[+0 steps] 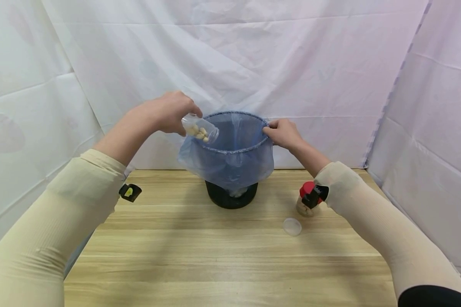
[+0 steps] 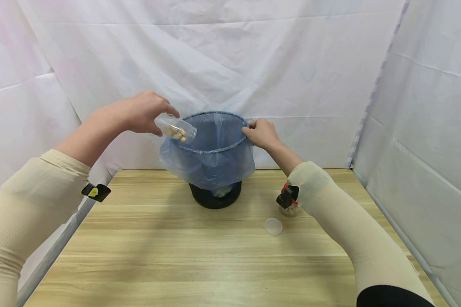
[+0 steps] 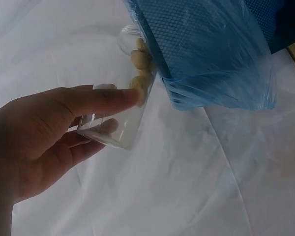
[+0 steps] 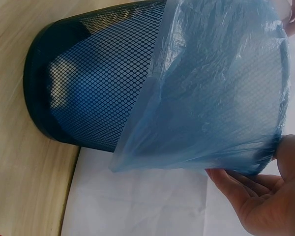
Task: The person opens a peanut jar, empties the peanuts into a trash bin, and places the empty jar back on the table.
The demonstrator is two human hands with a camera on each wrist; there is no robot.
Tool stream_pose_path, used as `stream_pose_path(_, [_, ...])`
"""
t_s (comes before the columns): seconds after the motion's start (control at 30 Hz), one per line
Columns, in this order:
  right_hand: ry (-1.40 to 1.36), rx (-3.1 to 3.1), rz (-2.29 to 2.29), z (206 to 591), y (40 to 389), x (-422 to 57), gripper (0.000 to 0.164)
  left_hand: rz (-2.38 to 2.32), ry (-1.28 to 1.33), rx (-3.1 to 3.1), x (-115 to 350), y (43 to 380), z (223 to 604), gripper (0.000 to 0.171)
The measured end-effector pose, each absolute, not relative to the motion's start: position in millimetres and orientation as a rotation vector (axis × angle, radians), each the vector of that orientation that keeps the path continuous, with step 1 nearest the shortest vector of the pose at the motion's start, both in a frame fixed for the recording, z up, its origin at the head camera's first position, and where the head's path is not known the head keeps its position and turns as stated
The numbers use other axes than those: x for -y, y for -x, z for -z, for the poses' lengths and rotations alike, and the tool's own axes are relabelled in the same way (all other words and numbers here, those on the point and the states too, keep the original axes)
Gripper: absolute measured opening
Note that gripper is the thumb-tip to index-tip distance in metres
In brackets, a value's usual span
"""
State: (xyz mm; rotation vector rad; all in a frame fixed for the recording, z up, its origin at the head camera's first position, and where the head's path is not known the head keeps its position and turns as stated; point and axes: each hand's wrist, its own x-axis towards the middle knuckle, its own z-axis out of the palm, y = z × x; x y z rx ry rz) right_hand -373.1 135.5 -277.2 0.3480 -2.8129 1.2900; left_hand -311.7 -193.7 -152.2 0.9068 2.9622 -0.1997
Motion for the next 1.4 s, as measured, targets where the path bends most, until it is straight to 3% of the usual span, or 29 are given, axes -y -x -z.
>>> stream_pose_path(0.63, [-0.390, 2.808, -1.291, 277, 374, -136, 0.041, 0.200, -0.896, -2.961, 194, 312, 151, 0.064])
stream_pose_path(1.4, [-0.358, 2.803, -1.289, 276, 373, -136, 0.041, -0.053, -0.946, -3.073, 213, 311, 162, 0.067])
